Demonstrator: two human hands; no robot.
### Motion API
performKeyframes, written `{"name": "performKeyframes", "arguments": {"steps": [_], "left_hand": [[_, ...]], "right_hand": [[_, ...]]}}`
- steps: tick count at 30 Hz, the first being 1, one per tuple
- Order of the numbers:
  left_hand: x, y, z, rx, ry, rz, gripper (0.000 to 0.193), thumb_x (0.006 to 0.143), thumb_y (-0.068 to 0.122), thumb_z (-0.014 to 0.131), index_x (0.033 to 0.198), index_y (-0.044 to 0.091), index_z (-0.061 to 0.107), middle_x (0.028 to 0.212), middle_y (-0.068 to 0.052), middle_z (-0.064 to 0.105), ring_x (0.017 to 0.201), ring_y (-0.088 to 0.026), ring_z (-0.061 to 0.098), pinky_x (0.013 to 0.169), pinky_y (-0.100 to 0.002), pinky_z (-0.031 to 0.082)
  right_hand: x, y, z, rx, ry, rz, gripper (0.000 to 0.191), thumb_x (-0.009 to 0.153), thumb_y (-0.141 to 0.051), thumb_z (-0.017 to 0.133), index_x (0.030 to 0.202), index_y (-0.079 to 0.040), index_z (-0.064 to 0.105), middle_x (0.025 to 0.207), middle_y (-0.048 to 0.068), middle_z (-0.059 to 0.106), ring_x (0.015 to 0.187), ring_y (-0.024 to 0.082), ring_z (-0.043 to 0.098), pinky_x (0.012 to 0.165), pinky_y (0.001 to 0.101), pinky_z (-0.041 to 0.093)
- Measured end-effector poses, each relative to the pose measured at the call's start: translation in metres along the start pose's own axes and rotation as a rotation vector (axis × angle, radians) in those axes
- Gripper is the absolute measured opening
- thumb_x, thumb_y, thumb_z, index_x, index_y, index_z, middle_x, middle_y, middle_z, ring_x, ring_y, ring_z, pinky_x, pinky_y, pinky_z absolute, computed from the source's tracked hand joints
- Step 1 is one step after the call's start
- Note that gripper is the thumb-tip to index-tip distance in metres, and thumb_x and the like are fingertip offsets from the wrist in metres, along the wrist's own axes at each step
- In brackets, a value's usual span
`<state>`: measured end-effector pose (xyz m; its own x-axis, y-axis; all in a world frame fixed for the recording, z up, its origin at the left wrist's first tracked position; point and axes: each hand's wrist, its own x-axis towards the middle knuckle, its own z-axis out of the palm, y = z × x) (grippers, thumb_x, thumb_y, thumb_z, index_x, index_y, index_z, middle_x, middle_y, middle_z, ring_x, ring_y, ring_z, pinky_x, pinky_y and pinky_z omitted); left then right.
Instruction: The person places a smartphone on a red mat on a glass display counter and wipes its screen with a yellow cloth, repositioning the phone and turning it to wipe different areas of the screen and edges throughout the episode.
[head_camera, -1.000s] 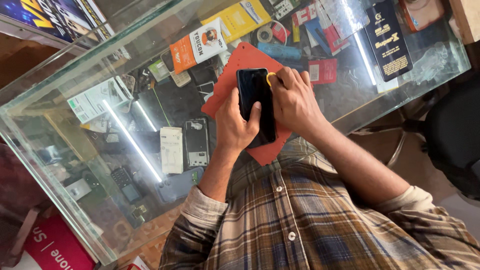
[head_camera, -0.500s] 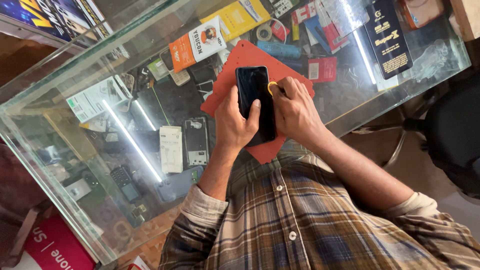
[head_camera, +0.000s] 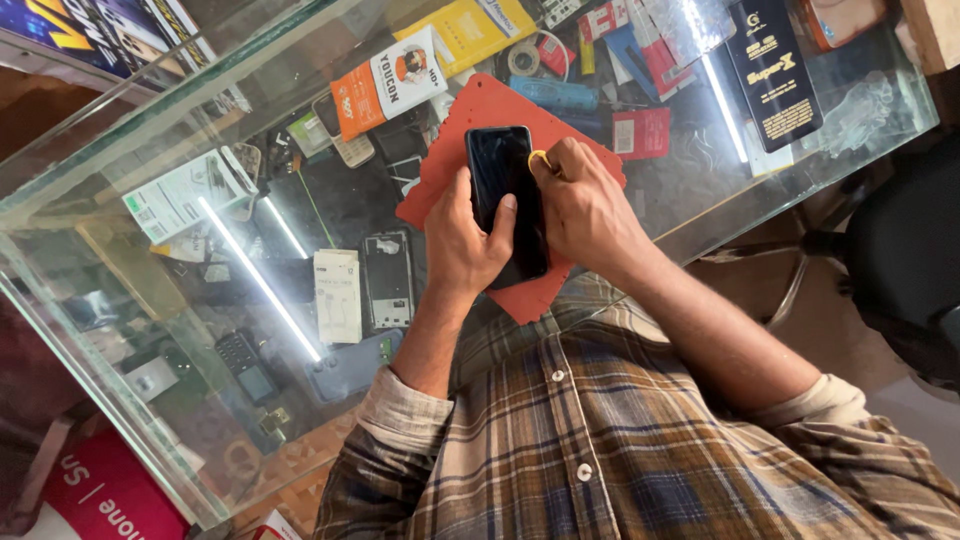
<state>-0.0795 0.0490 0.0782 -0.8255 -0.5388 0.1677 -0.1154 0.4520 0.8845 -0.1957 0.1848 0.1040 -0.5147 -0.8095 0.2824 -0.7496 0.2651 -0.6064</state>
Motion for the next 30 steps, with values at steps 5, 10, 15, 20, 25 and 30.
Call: {"name": "performKeyframes", "arguments": {"steps": [5,10,15,20,25,30], "left_hand": [[0.0006,0.0005,-0.0005,-0.019,-0.023,-0.024,0.026,0.094,0.018,0.069,0.108,0.0,0.057,0.093,-0.02,0.07,0.089,-0.043,0.07,0.074,-0.049,0.055],[0.001,0.002,-0.0022,-0.028,-0.019,-0.012,0.026,0.094,0.017,0.069,0.11,0.0,0.058,0.095,-0.02,0.07,0.09,-0.042,0.07,0.074,-0.048,0.055],[0.0007,0.0036,-0.0019,-0.005,-0.017,-0.015,0.026,0.094,0.016,0.07,0.11,0.0,0.058,0.095,-0.021,0.07,0.091,-0.044,0.069,0.075,-0.049,0.055],[0.0011,0.0036,-0.0016,-0.035,-0.005,0.002,0.025,0.094,0.017,0.069,0.11,0.0,0.058,0.096,-0.02,0.07,0.091,-0.043,0.069,0.076,-0.048,0.055],[-0.0009,0.0009,-0.0006,-0.022,-0.003,-0.003,0.025,0.095,0.017,0.069,0.11,0.0,0.058,0.096,-0.02,0.07,0.091,-0.043,0.069,0.076,-0.048,0.055],[-0.0012,0.0006,-0.0004,0.003,-0.009,-0.019,0.026,0.095,0.018,0.07,0.109,0.0,0.057,0.094,-0.021,0.069,0.089,-0.043,0.068,0.075,-0.049,0.054]], "right_hand": [[0.0059,0.002,-0.0001,0.005,0.037,-0.031,0.036,0.088,0.008,0.063,0.125,0.011,0.064,0.106,0.019,0.053,0.1,0.038,0.057,0.088,0.0451,0.05],[0.0065,0.0035,-0.0006,0.021,-0.004,-0.022,0.031,0.087,0.007,0.062,0.119,0.01,0.066,0.105,0.019,0.054,0.101,0.038,0.057,0.089,0.0446,0.05],[0.0072,0.0029,0.0013,-0.053,-0.031,0.026,0.028,0.086,0.007,0.061,0.113,0.01,0.066,0.102,0.02,0.051,0.102,0.038,0.057,0.088,0.0455,0.049],[0.0057,0.0005,0.001,-0.111,0.0,-0.048,0.031,0.082,0.005,0.063,0.112,0.011,0.065,0.106,0.019,0.053,0.099,0.038,0.057,0.088,0.0441,0.051],[0.0023,-0.0017,-0.0036,-0.08,-0.02,-0.151,0.04,0.083,0.002,0.067,0.122,0.012,0.064,0.109,0.017,0.056,0.099,0.036,0.059,0.087,0.0432,0.051],[0.0024,-0.003,-0.0038,-0.01,0.02,-0.064,0.043,0.084,0.008,0.061,0.127,0.012,0.062,0.114,0.02,0.055,0.105,0.039,0.058,0.094,0.0445,0.051]]}}
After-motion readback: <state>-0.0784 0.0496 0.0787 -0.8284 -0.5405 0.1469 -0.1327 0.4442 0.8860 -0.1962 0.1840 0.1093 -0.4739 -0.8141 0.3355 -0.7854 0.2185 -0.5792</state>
